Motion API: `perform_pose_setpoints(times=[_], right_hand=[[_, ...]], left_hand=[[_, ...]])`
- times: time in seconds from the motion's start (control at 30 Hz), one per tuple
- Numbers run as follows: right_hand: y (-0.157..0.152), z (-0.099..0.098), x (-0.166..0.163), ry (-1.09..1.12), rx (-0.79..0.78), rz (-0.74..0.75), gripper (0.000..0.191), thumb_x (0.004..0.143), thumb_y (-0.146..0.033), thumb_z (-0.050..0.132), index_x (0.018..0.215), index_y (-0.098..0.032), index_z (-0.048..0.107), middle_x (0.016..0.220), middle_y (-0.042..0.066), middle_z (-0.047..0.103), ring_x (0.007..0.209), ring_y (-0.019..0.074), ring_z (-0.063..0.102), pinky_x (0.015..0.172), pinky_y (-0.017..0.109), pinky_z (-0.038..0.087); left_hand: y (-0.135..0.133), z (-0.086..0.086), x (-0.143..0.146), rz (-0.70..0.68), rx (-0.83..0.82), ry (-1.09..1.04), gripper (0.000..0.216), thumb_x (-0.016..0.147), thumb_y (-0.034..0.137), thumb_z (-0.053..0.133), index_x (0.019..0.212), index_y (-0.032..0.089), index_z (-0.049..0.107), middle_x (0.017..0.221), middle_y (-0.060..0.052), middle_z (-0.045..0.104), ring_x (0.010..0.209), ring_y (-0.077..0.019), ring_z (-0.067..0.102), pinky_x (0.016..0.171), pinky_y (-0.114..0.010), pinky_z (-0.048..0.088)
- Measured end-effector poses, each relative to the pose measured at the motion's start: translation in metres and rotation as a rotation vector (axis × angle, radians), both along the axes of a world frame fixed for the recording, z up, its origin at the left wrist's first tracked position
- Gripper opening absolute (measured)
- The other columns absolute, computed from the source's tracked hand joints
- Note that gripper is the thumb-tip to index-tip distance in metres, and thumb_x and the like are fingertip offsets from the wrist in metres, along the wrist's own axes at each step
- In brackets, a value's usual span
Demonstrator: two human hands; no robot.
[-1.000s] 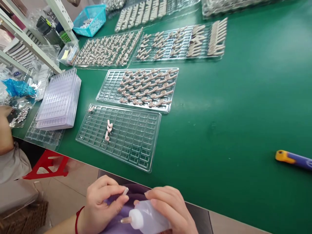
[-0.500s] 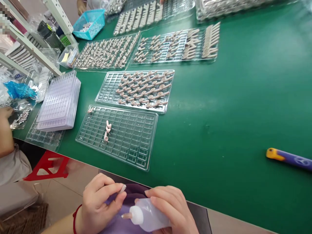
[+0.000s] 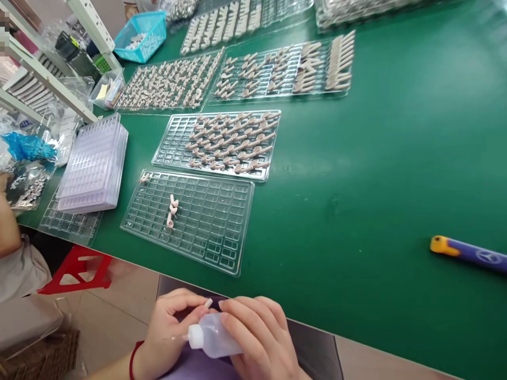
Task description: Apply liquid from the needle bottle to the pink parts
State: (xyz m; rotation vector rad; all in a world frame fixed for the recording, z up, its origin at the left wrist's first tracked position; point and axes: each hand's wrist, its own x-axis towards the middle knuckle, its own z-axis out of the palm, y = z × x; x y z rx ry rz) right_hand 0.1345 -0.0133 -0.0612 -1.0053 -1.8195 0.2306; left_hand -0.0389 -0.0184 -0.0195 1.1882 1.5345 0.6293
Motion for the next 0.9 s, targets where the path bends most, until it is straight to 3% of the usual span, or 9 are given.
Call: perform_pose_setpoints(times=[0.27,0.6,0.9], right_hand=[[-0.003,-0.004,0.001,-0.03,-0.01,-0.011,0.018,0.085,-0.004,0.056,0.094,-0.019,0.059,0.084,0.005,0.073,0.079,0.0157,0.067,0.074,0.033,0.049],[-0.007,-0.006,-0.006,-0.013,-0.028,-0.033,0.012,0.088,-0.006,0.056,0.094,-0.017,0.058,0.085,0.008,0.071,0.083,0.0173,0.063,0.077,0.036,0.045],[-0.007,-0.006,-0.005,-0.01,-0.041,-0.031,0.017,0.085,-0.003,0.056,0.094,-0.017,0.058,0.088,0.007,0.07,0.083,0.018,0.062,0.077,0.036,0.044]], left_hand=[[0.003,-0.009,0.01,0.272,-0.209,-0.243,0.044,0.071,0.057,0.075,0.073,0.013,0.077,0.064,-0.007,0.072,0.055,-0.0147,0.059,0.049,-0.023,0.046],[0.005,-0.005,0.012,0.29,-0.314,-0.306,0.046,0.061,0.056,0.082,0.075,0.013,0.079,0.071,-0.008,0.075,0.06,-0.0134,0.059,0.055,-0.022,0.047],[0.007,-0.011,0.015,0.3,-0.25,-0.265,0.032,0.064,0.044,0.082,0.066,0.013,0.075,0.066,-0.007,0.074,0.058,-0.0135,0.061,0.057,-0.023,0.048]])
